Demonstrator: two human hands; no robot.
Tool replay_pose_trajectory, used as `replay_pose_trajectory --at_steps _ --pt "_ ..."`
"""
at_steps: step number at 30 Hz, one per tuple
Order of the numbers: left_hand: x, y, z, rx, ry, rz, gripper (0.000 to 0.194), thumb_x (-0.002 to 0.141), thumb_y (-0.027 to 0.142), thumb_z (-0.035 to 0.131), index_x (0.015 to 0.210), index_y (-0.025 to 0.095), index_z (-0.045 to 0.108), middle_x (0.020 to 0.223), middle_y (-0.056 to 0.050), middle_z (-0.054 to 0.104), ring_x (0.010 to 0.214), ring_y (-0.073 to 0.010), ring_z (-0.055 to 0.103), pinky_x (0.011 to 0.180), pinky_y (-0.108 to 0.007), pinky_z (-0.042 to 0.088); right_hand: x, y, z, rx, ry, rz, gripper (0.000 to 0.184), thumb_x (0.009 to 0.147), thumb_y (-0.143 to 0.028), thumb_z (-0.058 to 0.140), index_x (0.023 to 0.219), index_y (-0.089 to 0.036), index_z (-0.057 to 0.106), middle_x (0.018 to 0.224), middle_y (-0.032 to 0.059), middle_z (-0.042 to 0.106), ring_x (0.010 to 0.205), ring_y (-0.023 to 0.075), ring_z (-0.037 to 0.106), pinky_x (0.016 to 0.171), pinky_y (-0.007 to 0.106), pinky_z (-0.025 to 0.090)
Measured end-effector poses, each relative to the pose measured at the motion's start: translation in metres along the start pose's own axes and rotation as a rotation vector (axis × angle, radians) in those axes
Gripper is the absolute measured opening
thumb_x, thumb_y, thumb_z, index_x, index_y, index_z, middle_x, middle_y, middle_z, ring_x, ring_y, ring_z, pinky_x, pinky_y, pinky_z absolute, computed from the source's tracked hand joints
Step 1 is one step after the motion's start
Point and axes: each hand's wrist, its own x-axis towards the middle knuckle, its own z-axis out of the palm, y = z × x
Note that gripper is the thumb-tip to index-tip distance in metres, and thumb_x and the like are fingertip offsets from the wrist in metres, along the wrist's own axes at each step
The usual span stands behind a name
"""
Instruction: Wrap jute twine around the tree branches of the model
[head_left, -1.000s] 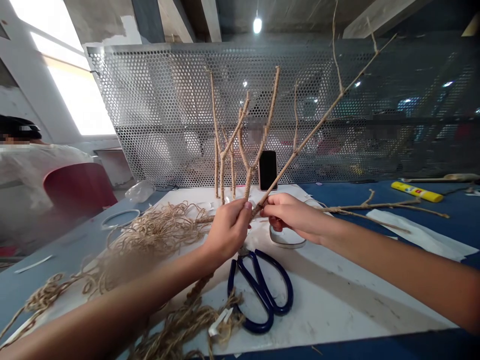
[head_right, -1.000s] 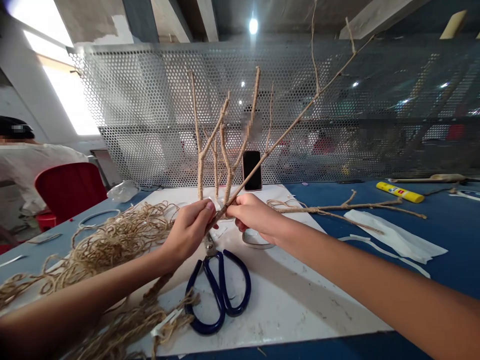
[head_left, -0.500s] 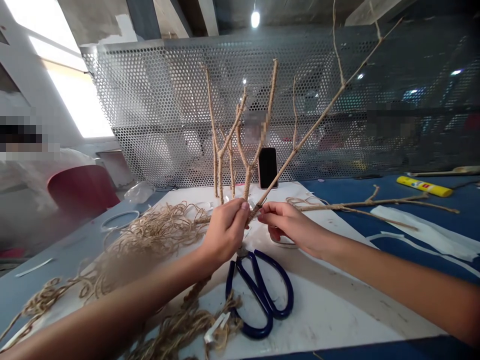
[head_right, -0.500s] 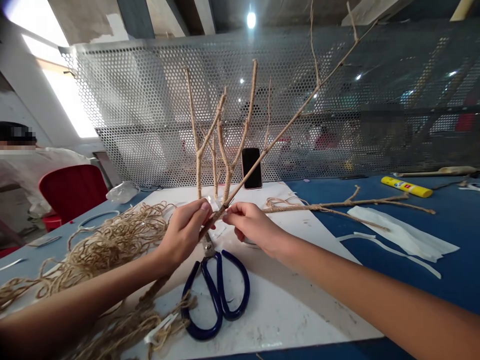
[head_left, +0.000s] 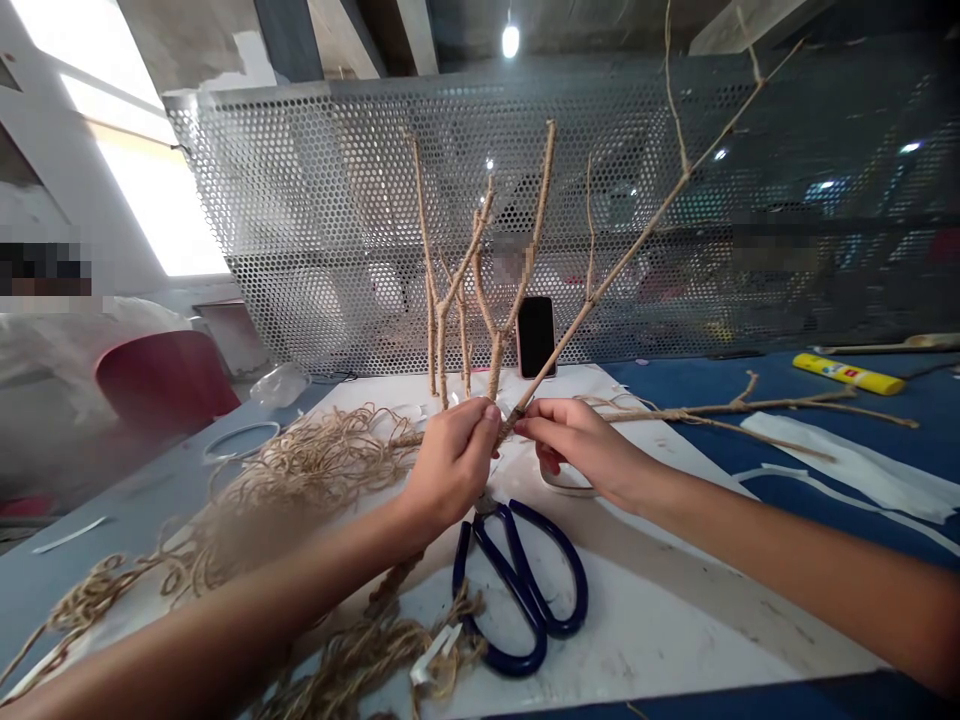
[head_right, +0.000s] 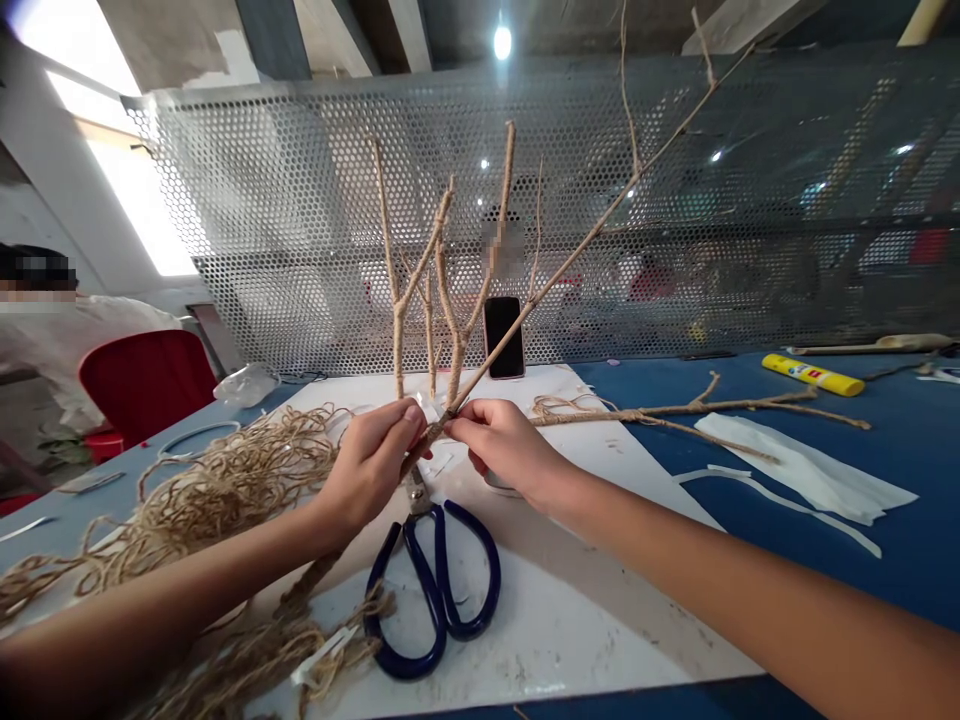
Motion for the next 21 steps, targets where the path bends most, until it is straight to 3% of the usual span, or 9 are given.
replay_pose_trajectory --at_steps 9,15,21 --pt "0.0 0.0 -0.001 -0.087 0.007 -0.008 0.034 0.089 0.024 0.032 0.056 0.018 0.037 0.054 0.003 0.042 0.053 -0.0105 0.042 0.054 -0.023 0.032 0.003 0.006 0.003 0.045 -0.017 -0.031 0.015 0.078 -0.029 0.052 0.073 -0.015 0.056 0.053 -0.0042 0.045 0.046 0.0082 0.038 0.046 0.022 0.03" --pt "-0.001 0.0 -0.001 -0.08 0.013 0.008 0.034 0.089 0.024 0.032 0.056 0.018 0.036 0.054 0.003 0.04 0.053 -0.0101 0.039 0.053 -0.023 0.03 0.007 0.01 0.003 -0.043 0.044 -0.059 0.017 0.078 -0.03 0.05 0.067 -0.017 0.051 0.047 -0.0048 0.042 0.045 0.0094 0.039 0.046 0.023 0.03" --pt "0.0 -0.002 -0.001 -0.118 0.002 -0.01 0.032 0.088 0.021 0.031 0.056 0.018 0.036 0.053 0.003 0.04 0.053 -0.0105 0.04 0.053 -0.023 0.031 0.011 0.014 0.006 -0.006 0.023 0.001 0.017 0.079 -0.029 0.045 0.067 -0.017 0.049 0.05 -0.0047 0.04 0.044 0.0089 0.038 0.044 0.022 0.031"
